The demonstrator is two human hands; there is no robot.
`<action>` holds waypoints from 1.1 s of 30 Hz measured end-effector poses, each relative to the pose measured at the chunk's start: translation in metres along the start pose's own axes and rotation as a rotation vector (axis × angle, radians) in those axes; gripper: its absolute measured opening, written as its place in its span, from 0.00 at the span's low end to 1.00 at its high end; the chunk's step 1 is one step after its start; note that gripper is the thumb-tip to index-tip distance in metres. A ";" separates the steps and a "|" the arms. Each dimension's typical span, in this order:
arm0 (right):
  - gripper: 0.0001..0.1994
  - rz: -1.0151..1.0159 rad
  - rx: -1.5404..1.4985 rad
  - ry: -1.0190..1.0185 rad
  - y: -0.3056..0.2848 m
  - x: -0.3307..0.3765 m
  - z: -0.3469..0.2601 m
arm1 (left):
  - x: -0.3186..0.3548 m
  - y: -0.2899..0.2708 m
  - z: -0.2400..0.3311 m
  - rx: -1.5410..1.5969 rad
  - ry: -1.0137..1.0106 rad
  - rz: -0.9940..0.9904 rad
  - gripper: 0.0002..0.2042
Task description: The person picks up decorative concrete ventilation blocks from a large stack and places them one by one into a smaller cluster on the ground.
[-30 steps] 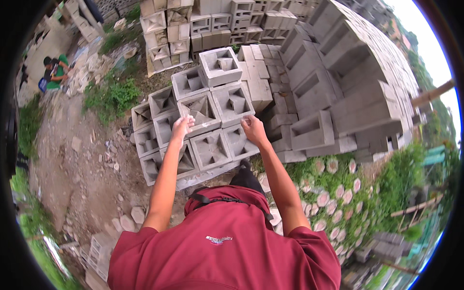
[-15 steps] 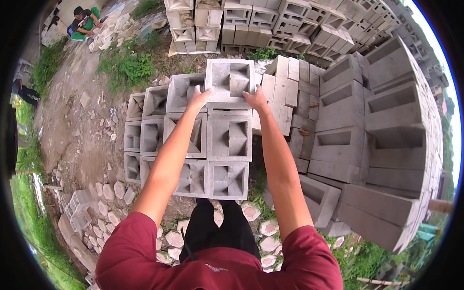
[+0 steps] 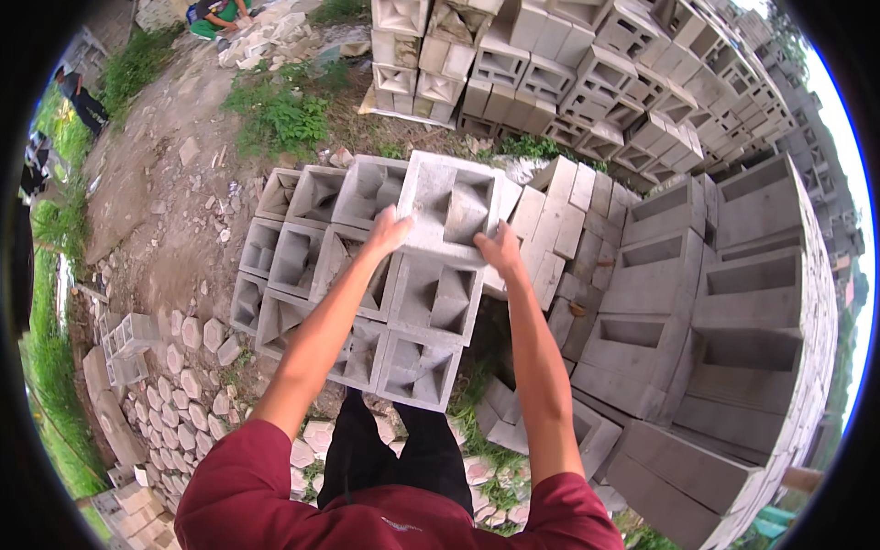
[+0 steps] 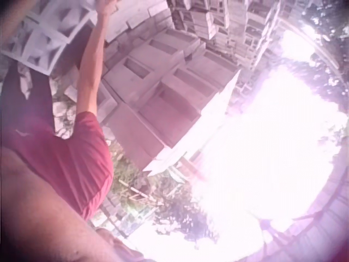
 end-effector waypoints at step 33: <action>0.30 -1.002 -0.611 0.272 0.453 0.377 -0.308 | 0.545 -0.412 -0.164 1.519 -0.206 0.862 0.26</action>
Point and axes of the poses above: each hand's wrist, its own x-axis away from the middle knuckle, its own y-axis out of the palm, z = x × y, the point moved 6 cm from there along -x, towards the middle knuckle, and after that the axes turned 2 degrees about -y, right-handed, at the moved point
